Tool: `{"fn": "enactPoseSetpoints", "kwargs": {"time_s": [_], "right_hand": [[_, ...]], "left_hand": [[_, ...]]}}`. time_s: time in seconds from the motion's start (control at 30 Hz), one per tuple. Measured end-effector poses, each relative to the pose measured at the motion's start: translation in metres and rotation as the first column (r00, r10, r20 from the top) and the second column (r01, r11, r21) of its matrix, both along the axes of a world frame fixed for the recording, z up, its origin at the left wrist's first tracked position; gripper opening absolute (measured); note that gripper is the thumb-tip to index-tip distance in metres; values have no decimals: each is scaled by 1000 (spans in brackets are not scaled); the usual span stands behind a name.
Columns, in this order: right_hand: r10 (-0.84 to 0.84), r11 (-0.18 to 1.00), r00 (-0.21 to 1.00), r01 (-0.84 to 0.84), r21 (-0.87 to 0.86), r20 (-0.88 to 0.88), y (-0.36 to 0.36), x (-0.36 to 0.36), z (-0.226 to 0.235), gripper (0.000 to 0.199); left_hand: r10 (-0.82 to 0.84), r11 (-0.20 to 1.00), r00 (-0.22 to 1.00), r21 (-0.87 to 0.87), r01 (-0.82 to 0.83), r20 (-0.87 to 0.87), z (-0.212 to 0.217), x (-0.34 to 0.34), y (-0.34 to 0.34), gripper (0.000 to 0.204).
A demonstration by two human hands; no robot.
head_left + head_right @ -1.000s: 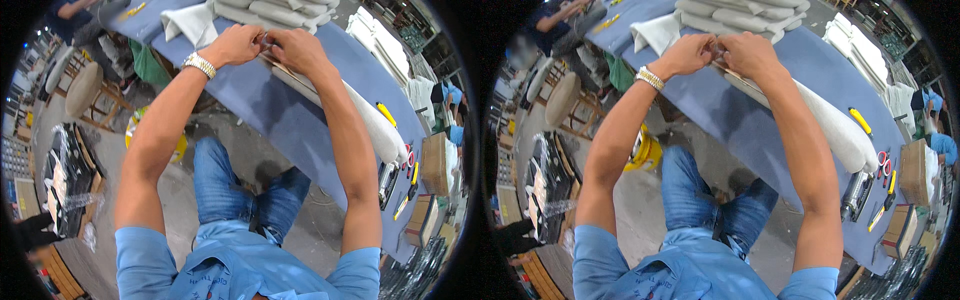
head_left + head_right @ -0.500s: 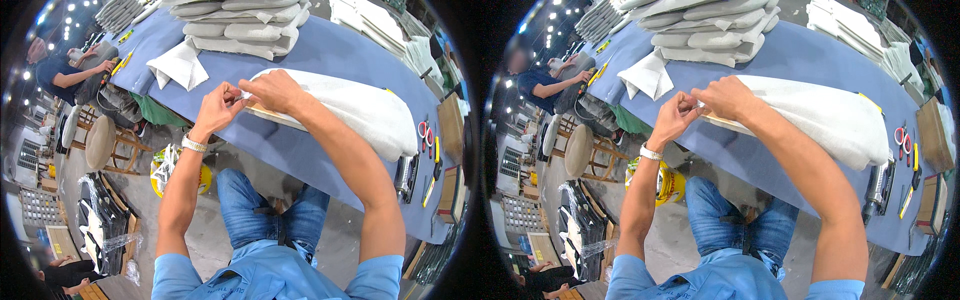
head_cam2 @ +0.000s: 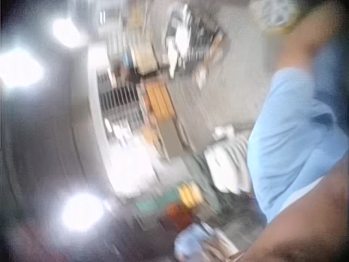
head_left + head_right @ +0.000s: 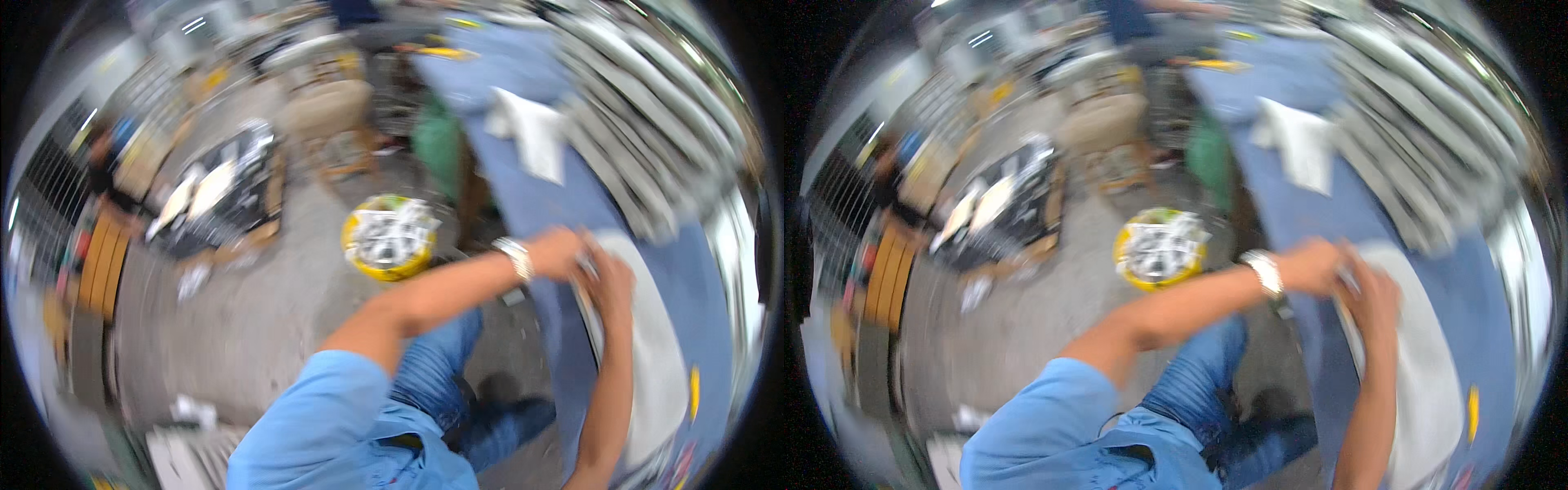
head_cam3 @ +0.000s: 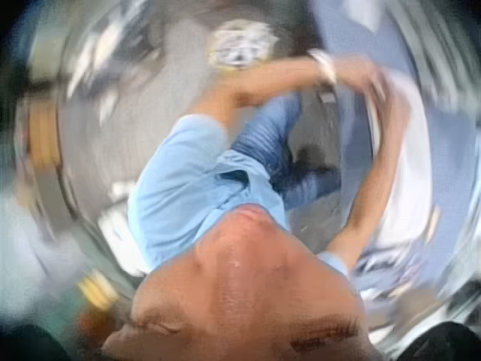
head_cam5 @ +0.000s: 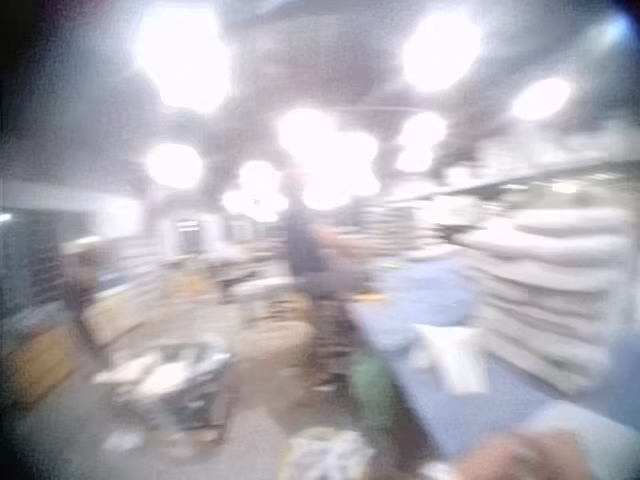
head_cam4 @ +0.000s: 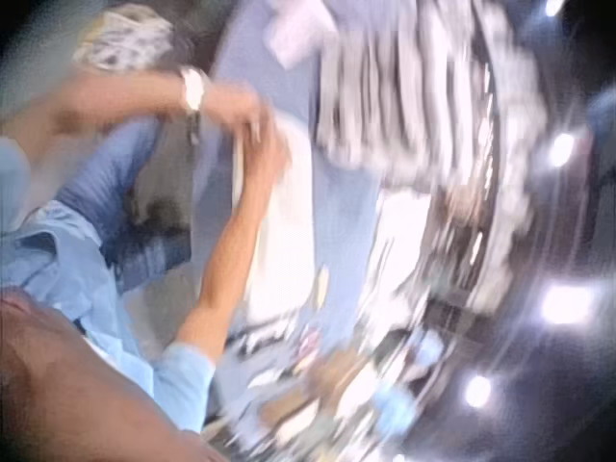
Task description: The person assembles a cushion by folding fabric around a foam insert, securing it with a staple gun, and trimming excess fabric with a utility knife. The finished cushion is placed on a stack of completed units.
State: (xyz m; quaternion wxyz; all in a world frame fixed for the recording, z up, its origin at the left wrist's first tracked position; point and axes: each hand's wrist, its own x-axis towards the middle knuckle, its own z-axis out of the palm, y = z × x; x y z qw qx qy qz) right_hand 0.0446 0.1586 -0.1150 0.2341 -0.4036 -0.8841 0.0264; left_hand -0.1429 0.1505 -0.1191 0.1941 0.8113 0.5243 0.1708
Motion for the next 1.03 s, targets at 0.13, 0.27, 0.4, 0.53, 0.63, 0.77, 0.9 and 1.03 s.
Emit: {"fn": "enactPoseSetpoints", "kwargs": {"time_s": [0.13, 0.27, 0.4, 0.53, 0.63, 0.77, 0.9, 1.03], "right_hand": [[-253, 962, 923, 271, -23, 289, -6, 27, -2, 47], [-124, 992, 981, 121, 25, 148, -10, 14, -6, 42], [-114, 991, 991, 108, 80, 73, -6, 15, -12, 41], [-99, 980, 995, 100, 174, -10, -6, 20, -21, 38], [-115, 993, 993, 115, 8, 14, 3, 18, -20, 35], [-116, 993, 993, 116, -36, -4, -4, 8, -15, 33], [-123, 989, 992, 125, -81, 25, -5, 10, -6, 36], [-161, 964, 981, 181, -197, 111, -6, 7, 6, 51]], "left_hand": [[-8, 955, 1000, 297, 1, 24, -26, 43, 13, 49], [47, 955, 998, 291, -55, 33, -36, 27, 8, 45], [45, 955, 996, 290, -66, 79, -35, 32, 13, 42], [18, 961, 993, 271, -50, 117, -30, 33, 15, 39], [8, 956, 992, 291, -45, 127, -30, 32, 20, 36], [32, 958, 996, 283, -55, 85, -40, 32, 20, 34], [27, 937, 998, 346, -46, 62, -37, 36, 19, 41], [59, 941, 998, 333, -57, 3, -44, 36, 26, 55]]}}
